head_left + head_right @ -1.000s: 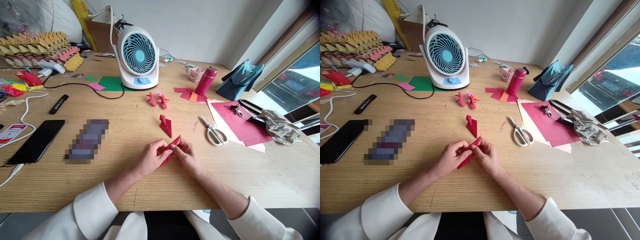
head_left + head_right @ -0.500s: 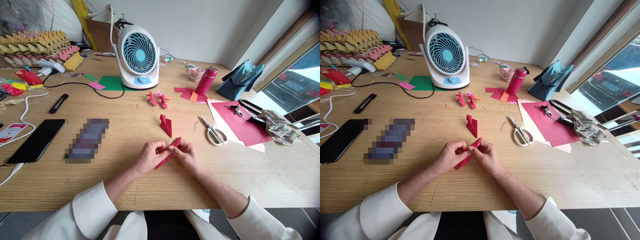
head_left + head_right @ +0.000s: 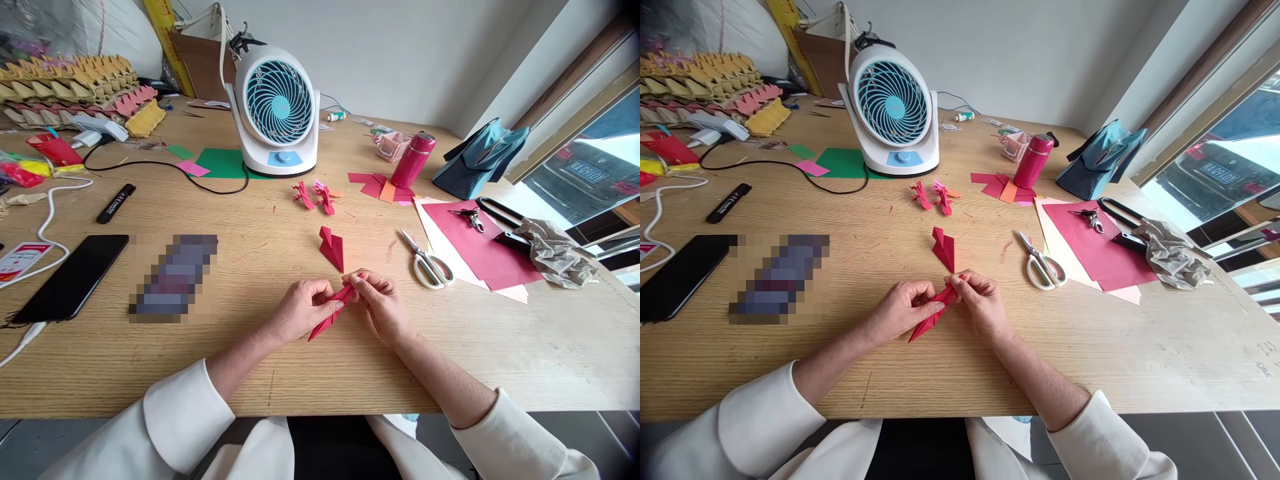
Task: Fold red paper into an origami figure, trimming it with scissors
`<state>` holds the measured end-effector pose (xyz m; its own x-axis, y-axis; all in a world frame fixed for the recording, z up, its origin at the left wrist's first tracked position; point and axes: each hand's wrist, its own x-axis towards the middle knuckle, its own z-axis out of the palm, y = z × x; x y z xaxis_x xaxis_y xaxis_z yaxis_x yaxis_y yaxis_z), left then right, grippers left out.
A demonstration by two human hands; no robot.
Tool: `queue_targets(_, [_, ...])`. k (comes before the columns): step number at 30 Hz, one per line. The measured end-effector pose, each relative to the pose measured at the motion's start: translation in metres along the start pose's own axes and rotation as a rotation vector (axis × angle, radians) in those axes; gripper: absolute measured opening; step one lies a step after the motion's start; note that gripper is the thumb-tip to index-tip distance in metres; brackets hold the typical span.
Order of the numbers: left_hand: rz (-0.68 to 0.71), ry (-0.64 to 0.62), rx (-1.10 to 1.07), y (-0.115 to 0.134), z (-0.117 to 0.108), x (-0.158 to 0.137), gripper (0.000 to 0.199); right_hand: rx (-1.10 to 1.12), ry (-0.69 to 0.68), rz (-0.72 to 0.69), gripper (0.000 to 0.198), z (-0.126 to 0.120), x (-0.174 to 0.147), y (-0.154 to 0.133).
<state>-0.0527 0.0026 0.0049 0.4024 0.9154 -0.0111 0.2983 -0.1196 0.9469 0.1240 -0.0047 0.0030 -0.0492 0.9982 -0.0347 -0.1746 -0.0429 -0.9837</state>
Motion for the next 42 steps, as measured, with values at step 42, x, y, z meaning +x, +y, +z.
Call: queue_targets(42, [0.018,-0.022,-0.004,-0.009,-0.002,0.003,0.022,-1.358,-0.342,-1.003,0.013,-0.029,-0.024,-0.012])
